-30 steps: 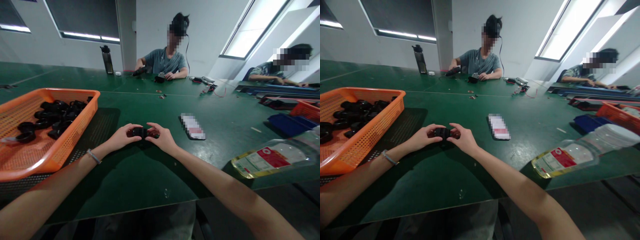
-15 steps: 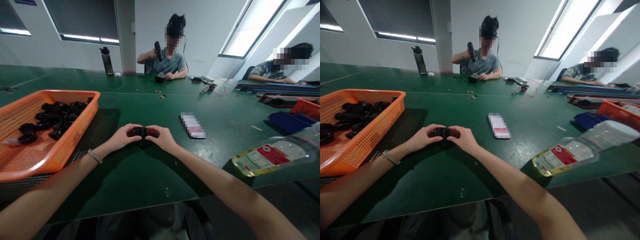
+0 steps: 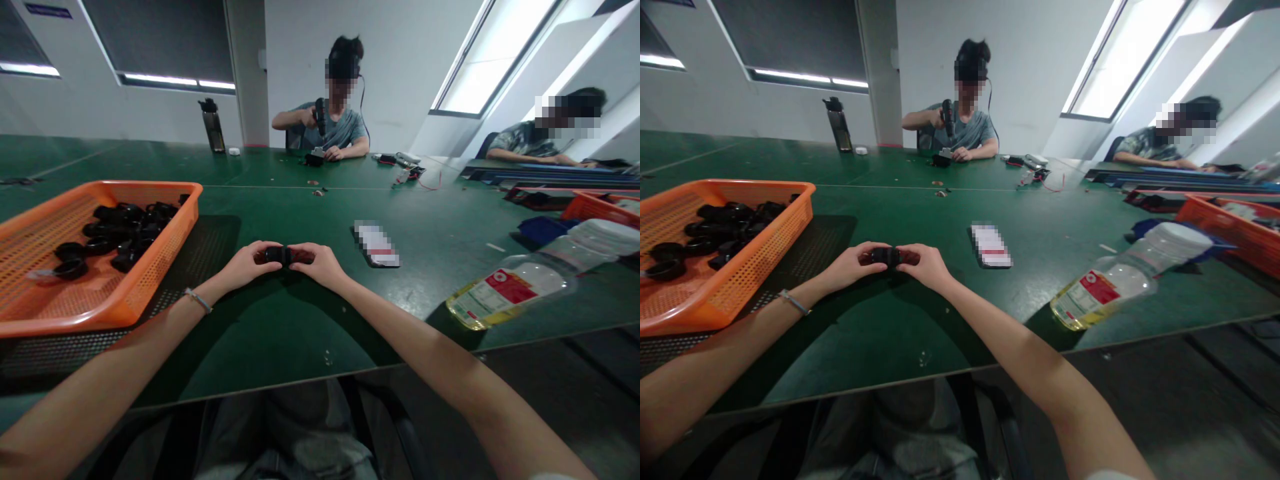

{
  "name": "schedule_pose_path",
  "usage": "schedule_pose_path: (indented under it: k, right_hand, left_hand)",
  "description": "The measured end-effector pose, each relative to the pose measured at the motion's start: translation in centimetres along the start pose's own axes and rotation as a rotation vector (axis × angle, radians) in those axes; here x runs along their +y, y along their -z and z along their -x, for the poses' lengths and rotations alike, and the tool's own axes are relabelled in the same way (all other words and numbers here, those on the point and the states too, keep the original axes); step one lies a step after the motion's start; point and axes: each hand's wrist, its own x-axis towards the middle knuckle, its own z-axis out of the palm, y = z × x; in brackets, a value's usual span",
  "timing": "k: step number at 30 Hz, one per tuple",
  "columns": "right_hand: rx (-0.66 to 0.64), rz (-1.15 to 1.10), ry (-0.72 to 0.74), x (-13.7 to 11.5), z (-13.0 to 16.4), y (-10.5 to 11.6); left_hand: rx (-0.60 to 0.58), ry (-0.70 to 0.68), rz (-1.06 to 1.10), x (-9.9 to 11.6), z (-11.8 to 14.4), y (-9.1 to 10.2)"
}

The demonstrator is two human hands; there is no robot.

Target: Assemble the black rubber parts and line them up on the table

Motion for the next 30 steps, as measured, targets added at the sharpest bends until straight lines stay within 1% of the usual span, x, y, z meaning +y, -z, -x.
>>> schedule_pose_path:
  k: [7, 19, 26, 30]
  right_hand:
    - [-0.018, -0.007, 0.038, 0.04, 0.15, -0.05]
    - [-0.036, 0.014, 0.007, -0.52, 0.40, 0.12]
    - [-0.024, -0.004, 0.001, -0.22, 0.37, 0.07]
    - [-0.021, -0.031, 0.016, -0.04, 0.32, 0.01]
  left_hand:
    - [-0.011, -0.002, 0.009, 0.03, 0.11, 0.11]
    - [-0.033, 0.007, 0.021, 0.12, 0.20, 0.05]
    - [-0.019, 0.009, 0.018, 0.01, 0.22, -0.20]
    - [-0.030, 0.008, 0.031, 0.01, 0.16, -0.06]
